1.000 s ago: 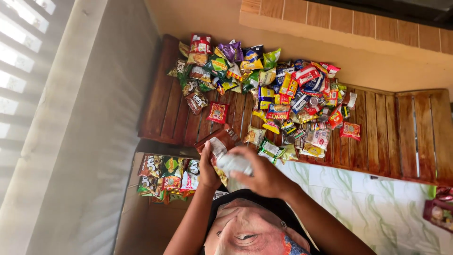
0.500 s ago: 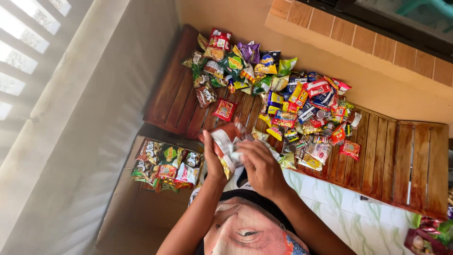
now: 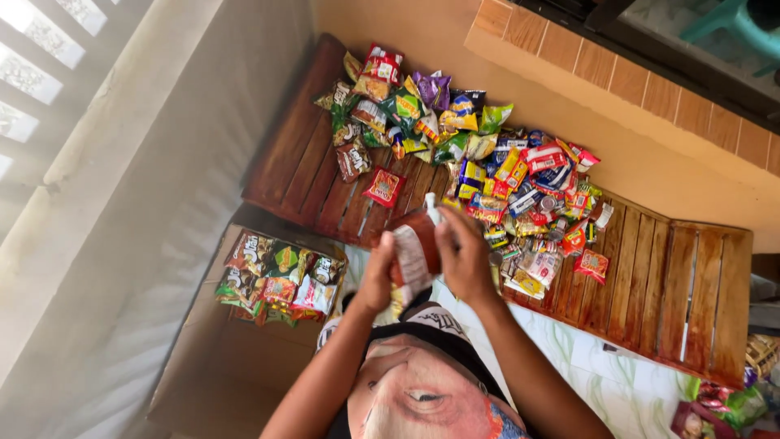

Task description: Wiping snack bags with a cloth and organizing them into a cardboard box.

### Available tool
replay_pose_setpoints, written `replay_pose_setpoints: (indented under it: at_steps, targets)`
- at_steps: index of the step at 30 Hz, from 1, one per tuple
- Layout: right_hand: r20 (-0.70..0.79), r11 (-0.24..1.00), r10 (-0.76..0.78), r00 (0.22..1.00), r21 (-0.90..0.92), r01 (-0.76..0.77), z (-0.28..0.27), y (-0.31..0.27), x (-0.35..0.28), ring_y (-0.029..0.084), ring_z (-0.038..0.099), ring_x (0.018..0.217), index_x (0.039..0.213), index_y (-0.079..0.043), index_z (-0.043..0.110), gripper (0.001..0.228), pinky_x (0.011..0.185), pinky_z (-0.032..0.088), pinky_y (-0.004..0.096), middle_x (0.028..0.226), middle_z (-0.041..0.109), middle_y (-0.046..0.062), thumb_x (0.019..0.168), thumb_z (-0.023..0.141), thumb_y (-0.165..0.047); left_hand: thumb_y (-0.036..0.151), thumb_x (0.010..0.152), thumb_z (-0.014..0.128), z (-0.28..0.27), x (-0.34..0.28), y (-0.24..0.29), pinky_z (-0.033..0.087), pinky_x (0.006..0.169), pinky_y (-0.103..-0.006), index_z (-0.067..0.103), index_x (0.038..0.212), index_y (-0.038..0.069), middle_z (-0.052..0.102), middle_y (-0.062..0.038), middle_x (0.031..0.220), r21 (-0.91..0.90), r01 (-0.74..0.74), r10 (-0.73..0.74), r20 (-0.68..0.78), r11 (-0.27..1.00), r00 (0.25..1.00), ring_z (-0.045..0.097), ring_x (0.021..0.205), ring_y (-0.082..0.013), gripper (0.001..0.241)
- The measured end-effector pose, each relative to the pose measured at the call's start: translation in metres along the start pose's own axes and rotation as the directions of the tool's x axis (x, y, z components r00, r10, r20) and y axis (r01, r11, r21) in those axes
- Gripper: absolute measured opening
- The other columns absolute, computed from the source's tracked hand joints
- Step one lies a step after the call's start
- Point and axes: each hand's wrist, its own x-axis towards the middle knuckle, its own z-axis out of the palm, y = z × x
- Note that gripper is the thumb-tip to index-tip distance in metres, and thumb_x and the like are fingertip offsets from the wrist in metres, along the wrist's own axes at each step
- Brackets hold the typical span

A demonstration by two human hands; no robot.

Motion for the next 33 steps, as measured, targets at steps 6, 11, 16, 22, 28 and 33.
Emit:
replay_pose_setpoints:
  at_steps: [6, 11, 16, 22, 28, 33]
  targets:
    - [0.066, 0.989, -0.112, 0.991, 0.108, 0.105, 0.006, -0.019, -0.03, 0.033, 0.059, 0.137, 0.132, -0.004, 0.064, 0.031, 0.117, 0.045, 0.043, 0.14, 0.065, 0.017, 0.111, 0.049, -0.02, 0.054, 0.11, 0.043, -0.003, 0.012, -0.006, 0.057, 0.088, -0.0371, 0.059, 0.132, 0.002, 0.072, -0.013, 0.113, -0.025, -0.005, 0.006, 0.029, 1.0, 1.0, 0.07, 0.099, -0.0226, 0.059]
    - [0.214, 0.943, -0.333, 0.918, 0.085, 0.322, 0.001, -0.053, -0.019, 0.035, 0.057, 0.137, 0.127, -0.008, 0.068, 0.028, 0.117, 0.043, 0.046, 0.136, 0.066, 0.014, 0.107, 0.055, -0.023, 0.058, 0.11, 0.042, -0.03, 0.023, -0.013, 0.058, 0.094, -0.0375, 0.061, 0.127, -0.001, 0.072, -0.016, 0.114, -0.361, 0.178, -0.119, 0.18, 0.915, 0.976, 0.072, 0.102, -0.0248, 0.064]
    - [0.24, 0.938, -0.343, 0.908, 0.039, 0.344, 0.008, -0.043, -0.007, 0.032, 0.06, 0.134, 0.123, -0.011, 0.07, 0.029, 0.12, 0.04, 0.049, 0.131, 0.068, 0.011, 0.107, 0.054, -0.029, 0.049, 0.102, 0.043, -0.044, 0.004, -0.016, 0.057, 0.094, -0.0348, 0.053, 0.138, 0.009, 0.069, -0.014, 0.119, 0.013, 0.07, -0.069, -0.067, 0.997, 0.995, 0.069, 0.107, -0.0201, 0.055]
    - [0.144, 0.985, -0.168, 0.975, 0.05, 0.162, 0.001, 0.005, 0.021, 0.032, 0.057, 0.133, 0.13, -0.009, 0.063, 0.044, 0.116, 0.041, 0.044, 0.136, 0.063, 0.019, 0.108, 0.052, -0.045, 0.037, 0.101, 0.055, 0.001, -0.006, 0.032, 0.059, 0.091, -0.0374, 0.051, 0.14, 0.002, 0.067, -0.014, 0.12, 0.098, 0.131, -0.144, 0.139, 0.986, 0.98, 0.071, 0.105, -0.0219, 0.052]
    - [0.31, 0.924, 0.304, 0.901, 0.134, -0.358, -0.013, 0.038, 0.013, 0.022, 0.071, 0.106, 0.131, -0.009, 0.064, 0.058, 0.093, 0.054, 0.034, 0.117, 0.074, 0.011, 0.088, 0.073, -0.047, 0.031, 0.098, 0.072, -0.02, 0.005, 0.015, 0.051, 0.083, -0.0361, 0.059, 0.124, 0.007, 0.063, -0.006, 0.105, 0.282, 0.236, -0.258, 0.042, 0.93, 0.965, 0.061, 0.096, -0.0187, 0.038]
    - [0.076, 0.932, 0.332, 0.94, 0.125, -0.34, -0.023, 0.024, 0.001, 0.018, 0.073, 0.094, 0.125, -0.006, 0.065, 0.052, 0.083, 0.057, 0.032, 0.107, 0.076, 0.01, 0.086, 0.081, -0.037, 0.042, 0.088, 0.075, 0.016, 0.01, 0.038, 0.056, 0.082, -0.0333, 0.061, 0.115, 0.006, 0.073, -0.005, 0.102, 0.526, 0.317, -0.277, -0.156, 0.789, 0.948, 0.069, 0.092, -0.016, 0.047]
